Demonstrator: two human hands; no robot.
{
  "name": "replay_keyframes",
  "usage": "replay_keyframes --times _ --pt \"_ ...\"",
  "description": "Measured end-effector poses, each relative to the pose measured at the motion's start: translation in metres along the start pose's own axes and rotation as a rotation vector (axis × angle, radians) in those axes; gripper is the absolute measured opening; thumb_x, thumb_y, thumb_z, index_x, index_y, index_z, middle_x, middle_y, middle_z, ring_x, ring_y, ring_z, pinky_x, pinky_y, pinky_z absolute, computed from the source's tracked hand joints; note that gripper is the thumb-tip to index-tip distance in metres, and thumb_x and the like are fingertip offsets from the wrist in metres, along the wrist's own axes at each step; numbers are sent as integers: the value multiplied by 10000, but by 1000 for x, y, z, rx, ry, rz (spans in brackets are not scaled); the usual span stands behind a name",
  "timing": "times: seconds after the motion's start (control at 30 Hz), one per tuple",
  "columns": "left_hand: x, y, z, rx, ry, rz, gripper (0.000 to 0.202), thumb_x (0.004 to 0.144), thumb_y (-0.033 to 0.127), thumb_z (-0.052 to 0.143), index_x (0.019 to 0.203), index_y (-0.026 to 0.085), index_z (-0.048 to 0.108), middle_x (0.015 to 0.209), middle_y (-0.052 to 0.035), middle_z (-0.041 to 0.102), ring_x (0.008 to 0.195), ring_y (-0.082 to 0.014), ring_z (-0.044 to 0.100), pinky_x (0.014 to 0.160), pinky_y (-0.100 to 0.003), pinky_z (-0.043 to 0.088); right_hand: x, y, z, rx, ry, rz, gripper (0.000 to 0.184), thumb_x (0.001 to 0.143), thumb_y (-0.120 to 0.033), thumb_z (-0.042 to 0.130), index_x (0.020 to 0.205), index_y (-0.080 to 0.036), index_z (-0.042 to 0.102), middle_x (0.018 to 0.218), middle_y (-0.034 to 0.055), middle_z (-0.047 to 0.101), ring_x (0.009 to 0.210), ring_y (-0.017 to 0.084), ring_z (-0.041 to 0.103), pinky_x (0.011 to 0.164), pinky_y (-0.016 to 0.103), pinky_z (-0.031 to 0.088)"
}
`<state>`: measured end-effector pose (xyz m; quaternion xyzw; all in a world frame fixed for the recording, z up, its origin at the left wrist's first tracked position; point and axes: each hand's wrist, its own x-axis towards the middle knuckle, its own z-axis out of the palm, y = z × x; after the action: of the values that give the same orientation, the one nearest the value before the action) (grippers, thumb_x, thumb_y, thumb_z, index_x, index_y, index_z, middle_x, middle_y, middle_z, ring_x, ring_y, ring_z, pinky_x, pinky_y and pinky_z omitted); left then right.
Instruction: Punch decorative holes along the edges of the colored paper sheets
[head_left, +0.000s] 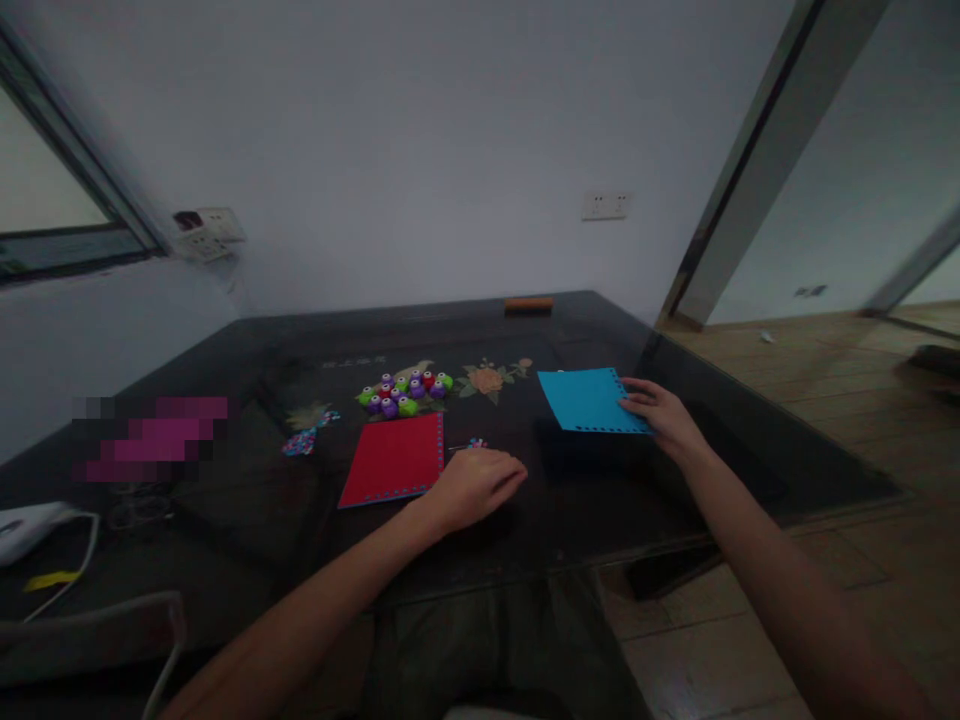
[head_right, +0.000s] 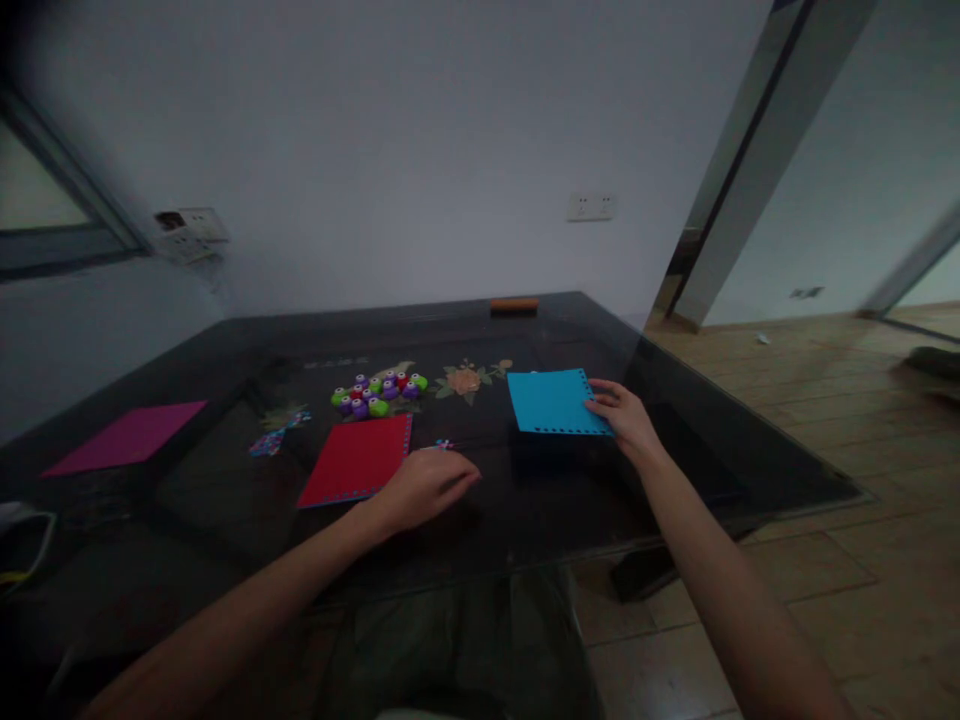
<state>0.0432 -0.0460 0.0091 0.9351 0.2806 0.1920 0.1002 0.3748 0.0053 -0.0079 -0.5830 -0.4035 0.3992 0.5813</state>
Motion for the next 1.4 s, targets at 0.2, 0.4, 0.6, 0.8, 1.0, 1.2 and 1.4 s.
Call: replay_keyframes --times 0.2,0.4,0.6,0.8,1.0,1.2,1.4 --pt "35 25 12 1 67 -8 240 902 204 416 1096 197 557 1104 -56 626 1027 -179 570 894 -302 455 5 20 -2 -281 -61 -63 419 571 -249 722 978 -159 672 808 52 629 645 143 556 522 238 424" --pt "54 20 52 -2 120 -106 314 892 176 409 1184 186 526 1254 -77 542 1152 -195 492 1005 -345 403 8 25 -2 -434 -86 -114 377 628 -229 671 1000 -165 668 875 69 619 688 149 556 531 226 424" --pt "45 15 66 74 38 -83 372 913 252 412 1274 211 494 1393 -81 452 1314 -214 355 1092 -397 298 7 30 -1 -452 -129 -126 401 655 -225 654 1052 -180 631 818 35 600 585 107 505 500 209 408" --pt "45 13 65 101 -14 -131 406 925 303 391 1319 245 466 1432 -77 410 1323 -227 354 1092 -414 293 9 31 -2 -469 -119 -133 405 650 -233 661 1050 -177 640 828 45 623 592 116 528 510 220 416" --pt "45 13 66 123 -21 -142 390 923 294 390 1293 246 504 1413 -86 435 1318 -232 363 1088 -418 296 10 32 -3 -479 -118 -170 394 637 -231 680 1026 -173 656 833 55 638 634 134 562 526 225 431" --pt "45 11 65 111 -17 -144 392 921 309 400 1289 235 511 1406 -94 444 1310 -225 379 1092 -400 295 17 36 -8 -583 -39 -251 297 679 -247 648 965 -167 661 811 61 668 668 167 606 596 281 478" --pt "44 8 67 106 -14 -138 394 918 307 413 1292 230 508 1408 -99 439 1309 -224 380 1094 -391 292 20 36 -13 -831 48 -445 208 714 -221 620 904 -164 681 904 79 683 816 209 624 769 348 485"
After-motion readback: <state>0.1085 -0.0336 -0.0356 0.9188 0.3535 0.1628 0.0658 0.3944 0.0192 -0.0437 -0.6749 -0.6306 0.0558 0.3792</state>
